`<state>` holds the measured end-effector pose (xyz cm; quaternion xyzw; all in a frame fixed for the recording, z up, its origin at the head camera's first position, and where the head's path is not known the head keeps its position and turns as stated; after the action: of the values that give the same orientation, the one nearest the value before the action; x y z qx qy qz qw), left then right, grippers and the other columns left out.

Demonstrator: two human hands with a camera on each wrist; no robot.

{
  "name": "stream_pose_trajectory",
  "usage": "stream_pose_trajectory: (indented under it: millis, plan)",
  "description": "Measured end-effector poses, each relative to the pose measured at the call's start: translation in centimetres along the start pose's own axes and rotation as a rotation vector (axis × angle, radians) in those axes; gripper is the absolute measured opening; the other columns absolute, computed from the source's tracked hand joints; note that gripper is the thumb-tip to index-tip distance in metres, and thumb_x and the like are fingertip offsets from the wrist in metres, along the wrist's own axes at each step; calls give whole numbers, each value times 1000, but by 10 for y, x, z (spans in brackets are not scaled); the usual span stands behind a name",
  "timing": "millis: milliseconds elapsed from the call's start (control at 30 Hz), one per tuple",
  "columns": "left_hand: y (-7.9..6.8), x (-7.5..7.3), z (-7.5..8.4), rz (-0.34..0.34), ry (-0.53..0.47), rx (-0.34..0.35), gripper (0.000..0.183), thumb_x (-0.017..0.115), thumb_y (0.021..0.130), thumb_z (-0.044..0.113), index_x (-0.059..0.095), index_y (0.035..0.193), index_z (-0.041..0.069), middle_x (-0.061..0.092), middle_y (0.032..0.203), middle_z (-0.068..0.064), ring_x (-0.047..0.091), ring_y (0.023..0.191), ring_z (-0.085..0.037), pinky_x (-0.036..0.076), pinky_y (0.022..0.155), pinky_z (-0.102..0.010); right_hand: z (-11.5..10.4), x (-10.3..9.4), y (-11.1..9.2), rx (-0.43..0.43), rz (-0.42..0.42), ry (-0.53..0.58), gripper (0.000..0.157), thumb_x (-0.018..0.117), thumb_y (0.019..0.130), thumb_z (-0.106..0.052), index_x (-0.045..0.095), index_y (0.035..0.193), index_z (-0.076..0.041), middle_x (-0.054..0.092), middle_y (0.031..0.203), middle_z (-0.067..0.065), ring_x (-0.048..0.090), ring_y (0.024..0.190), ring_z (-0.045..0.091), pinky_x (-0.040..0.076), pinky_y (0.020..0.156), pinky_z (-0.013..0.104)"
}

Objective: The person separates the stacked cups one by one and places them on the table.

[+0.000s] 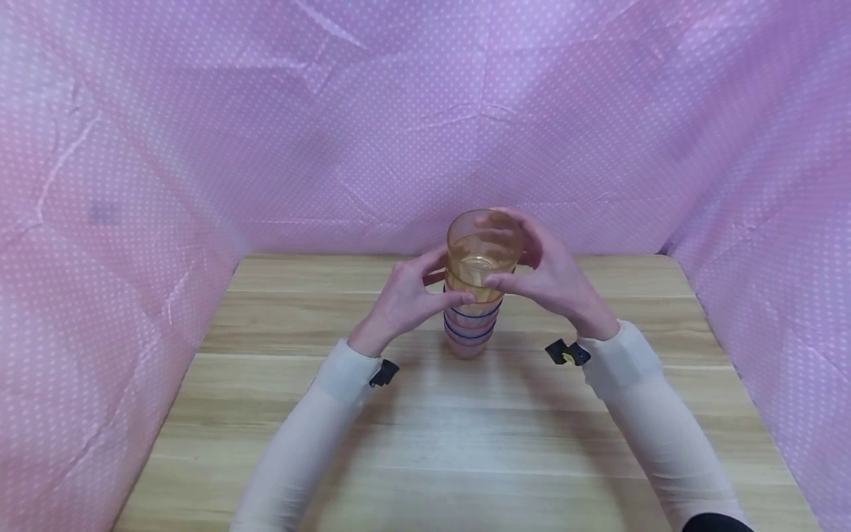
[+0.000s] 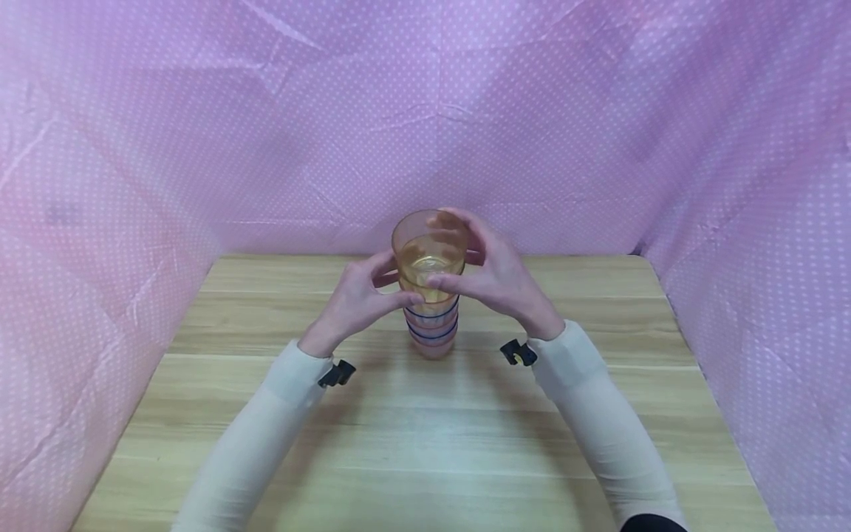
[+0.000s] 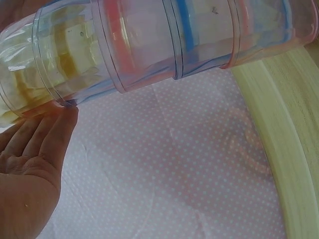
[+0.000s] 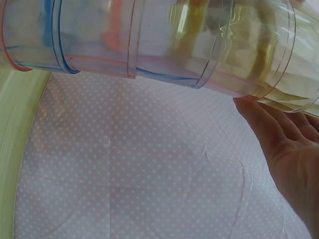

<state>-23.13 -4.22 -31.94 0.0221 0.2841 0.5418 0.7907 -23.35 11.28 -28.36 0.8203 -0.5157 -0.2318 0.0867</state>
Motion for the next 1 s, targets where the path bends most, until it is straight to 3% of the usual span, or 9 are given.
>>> stream_pose_trajectory:
  millis: [300,467,667,1000]
  plan:
    - [-2,3,0,3,-22,9,76,89,84,13,53,149,0,65,139,-17,62,128,-26,57,103,-31,-2,-4,0,0,65,68,80,82,81,8,46,151,-4,59,147,13,50,139,24,37,121,36]
    - [-3,2,0,18,-14,19,78,88,84,12,51,151,2,65,138,-17,64,126,-27,56,103,-28,-14,-8,0,-74,106,122,78,83,82,6,48,150,-4,58,147,15,50,141,25,33,124,38]
    - [-3,1,0,28,-3,31,78,88,84,13,51,152,4,65,139,-15,64,127,-26,56,103,-28,-27,-15,-1,-176,161,159,77,89,84,-9,50,150,-4,61,144,14,53,138,27,39,121,37]
    - [-2,0,-2,41,-14,50,79,89,82,12,52,151,4,64,139,-16,64,127,-27,56,102,-27,-42,-23,-2,-252,243,191,89,93,77,-39,53,148,-3,64,139,17,58,132,29,43,118,38]
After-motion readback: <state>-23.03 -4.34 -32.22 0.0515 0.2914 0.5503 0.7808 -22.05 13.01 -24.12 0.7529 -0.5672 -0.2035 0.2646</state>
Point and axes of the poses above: each hand's wrist, its own y-axis towards the middle knuckle, its own x-axis out of the palm, z = x × y, the point moved 10 cm from there along y, towards the middle knuckle
